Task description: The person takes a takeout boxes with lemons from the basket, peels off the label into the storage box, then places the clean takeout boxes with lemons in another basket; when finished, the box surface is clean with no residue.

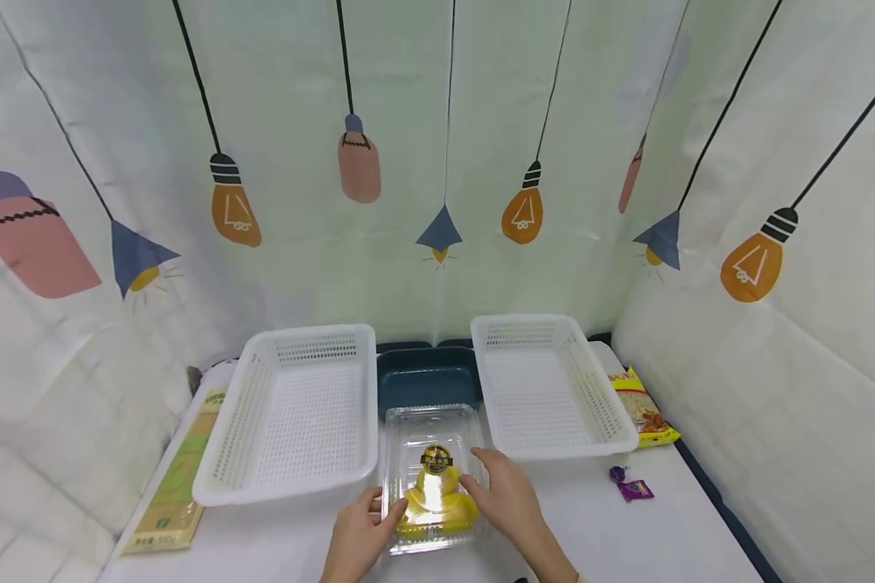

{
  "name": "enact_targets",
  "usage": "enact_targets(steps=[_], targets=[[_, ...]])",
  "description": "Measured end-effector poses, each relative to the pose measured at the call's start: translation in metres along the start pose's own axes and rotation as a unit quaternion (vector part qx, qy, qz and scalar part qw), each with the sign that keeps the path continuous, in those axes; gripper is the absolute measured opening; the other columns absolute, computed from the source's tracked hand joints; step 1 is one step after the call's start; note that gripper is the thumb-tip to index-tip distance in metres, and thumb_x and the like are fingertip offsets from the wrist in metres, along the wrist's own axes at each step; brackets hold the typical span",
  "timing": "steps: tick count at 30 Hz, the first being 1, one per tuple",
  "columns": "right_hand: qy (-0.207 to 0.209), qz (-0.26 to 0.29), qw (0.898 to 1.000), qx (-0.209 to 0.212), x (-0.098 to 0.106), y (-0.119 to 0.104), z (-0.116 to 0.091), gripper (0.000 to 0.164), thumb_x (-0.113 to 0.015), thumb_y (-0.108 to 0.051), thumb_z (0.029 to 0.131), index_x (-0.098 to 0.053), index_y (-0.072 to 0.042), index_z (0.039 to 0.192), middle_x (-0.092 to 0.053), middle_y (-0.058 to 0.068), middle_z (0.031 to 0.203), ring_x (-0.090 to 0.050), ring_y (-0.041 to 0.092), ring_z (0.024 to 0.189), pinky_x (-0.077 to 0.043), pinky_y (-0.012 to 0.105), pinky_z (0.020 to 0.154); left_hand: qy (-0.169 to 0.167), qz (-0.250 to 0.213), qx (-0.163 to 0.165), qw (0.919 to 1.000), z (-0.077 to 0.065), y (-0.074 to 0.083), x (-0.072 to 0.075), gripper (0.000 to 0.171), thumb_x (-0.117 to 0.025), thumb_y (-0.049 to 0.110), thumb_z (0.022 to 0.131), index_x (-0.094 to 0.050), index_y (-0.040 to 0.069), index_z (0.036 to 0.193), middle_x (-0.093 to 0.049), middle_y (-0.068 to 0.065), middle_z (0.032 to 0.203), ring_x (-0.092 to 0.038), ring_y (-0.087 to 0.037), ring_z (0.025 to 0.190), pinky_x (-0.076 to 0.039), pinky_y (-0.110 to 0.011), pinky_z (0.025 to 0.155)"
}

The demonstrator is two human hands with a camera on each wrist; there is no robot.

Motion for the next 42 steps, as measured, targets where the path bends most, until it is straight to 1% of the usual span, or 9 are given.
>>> enact_targets(steps=[5,9,12,16,25,28,32,37,42], targets=[[-0.009,0.010,0.997,0.078,0.005,-0.016,0.024,0.033,-0.075,-0.023,0.087,-0.072,-0.006,0.115,-0.075,0.010,0.111,-0.072,0.025,0.092,-0.059,0.039,0.076,-0.004,-0.006,0.005,1.0000,-0.002,-0.003,-0.003,0.065,-0.070,0.051,0.087,-0.063,-0.006,0.119,-0.077,-0.015,0.097,-0.077,-0.024,0.082,-0.061,-0.038,0.072],[-0.034,-0.005,0.993,0.110,0.002,-0.023,0.041,0.029,-0.074,-0.023,0.089,-0.073,-0.006,0.113,-0.076,0.009,0.107,-0.071,0.022,0.090,-0.059,0.035,0.077,-0.008,0.003,0.009,0.9999,-0.002,-0.005,-0.005,0.068,-0.069,0.053,0.088,-0.063,-0.007,0.119,-0.076,-0.015,0.097,-0.077,-0.026,0.083,-0.061,-0.039,0.073],[-0.059,-0.012,0.991,0.121,-0.004,-0.026,0.050,0.029,-0.074,-0.024,0.089,-0.074,-0.007,0.112,-0.076,0.009,0.106,-0.071,0.020,0.089,-0.059,0.033,0.077,-0.008,0.006,0.017,0.9998,-0.004,-0.008,-0.007,0.068,-0.069,0.053,0.087,-0.063,-0.006,0.119,-0.076,-0.015,0.096,-0.076,-0.026,0.082,-0.061,-0.039,0.072],[-0.086,-0.022,0.988,0.126,-0.013,-0.027,0.056,0.028,-0.075,-0.023,0.088,-0.075,-0.008,0.111,-0.077,0.008,0.104,-0.071,0.018,0.089,-0.059,0.030,0.075,-0.016,0.006,0.027,0.9995,-0.007,-0.011,-0.010,0.068,-0.069,0.052,0.088,-0.062,-0.008,0.119,-0.076,-0.016,0.095,-0.076,-0.027,0.081,-0.061,-0.039,0.070],[-0.122,-0.092,0.979,0.138,-0.023,-0.031,0.066,0.028,-0.077,-0.026,0.086,-0.076,-0.012,0.110,-0.078,0.003,0.102,-0.071,0.016,0.091,-0.058,0.030,0.077,-0.008,0.007,0.026,0.9996,-0.008,-0.013,-0.009,0.067,-0.068,0.053,0.088,-0.063,-0.005,0.119,-0.076,-0.010,0.094,-0.075,-0.020,0.080,-0.060,-0.035,0.069],[-0.136,-0.106,0.974,0.145,-0.023,-0.034,0.070,0.028,-0.077,-0.027,0.086,-0.076,-0.012,0.110,-0.077,0.002,0.103,-0.071,0.016,0.093,-0.058,0.029,0.079,-0.007,0.006,0.029,0.9995,-0.007,-0.013,-0.009,0.068,-0.068,0.054,0.088,-0.062,-0.005,0.121,-0.076,-0.009,0.095,-0.076,-0.020,0.081,-0.060,-0.036,0.070],[-0.140,-0.138,0.968,0.157,-0.019,-0.039,0.075,0.027,-0.077,-0.028,0.086,-0.076,-0.014,0.108,-0.077,0.000,0.102,-0.070,0.015,0.094,-0.058,0.029,0.079,-0.007,-0.004,0.033,0.9994,-0.002,-0.010,-0.007,0.072,-0.067,0.057,0.087,-0.061,-0.005,0.123,-0.075,-0.012,0.098,-0.076,-0.022,0.083,-0.060,-0.037,0.070],[-0.153,-0.164,0.962,0.156,-0.017,-0.043,0.080,0.027,-0.077,-0.030,0.087,-0.076,-0.015,0.109,-0.076,-0.001,0.105,-0.070,0.016,0.096,-0.058,0.030,0.082,-0.010,-0.007,0.030,0.9995,0.001,-0.007,-0.004,0.074,-0.067,0.056,0.088,-0.059,-0.007,0.125,-0.075,-0.016,0.099,-0.076,-0.024,0.082,-0.060,-0.037,0.069],[-0.169,-0.196,0.951,0.169,-0.018,-0.050,0.083,0.025,-0.077,-0.030,0.086,-0.077,-0.017,0.108,-0.076,-0.003,0.103,-0.070,0.014,0.094,-0.058,0.028,0.078,-0.008,-0.005,0.028,0.9996,0.000,-0.006,-0.004,0.073,-0.068,0.055,0.088,-0.060,-0.007,0.123,-0.075,-0.014,0.097,-0.076,-0.024,0.082,-0.061,-0.037,0.069]])
Point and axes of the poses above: each hand's wrist, its own z-axis towards the middle knuckle, its own x-axis out of the back of the hand, y = z × x, the point moved 4 cm from there along z, towards the middle knuckle
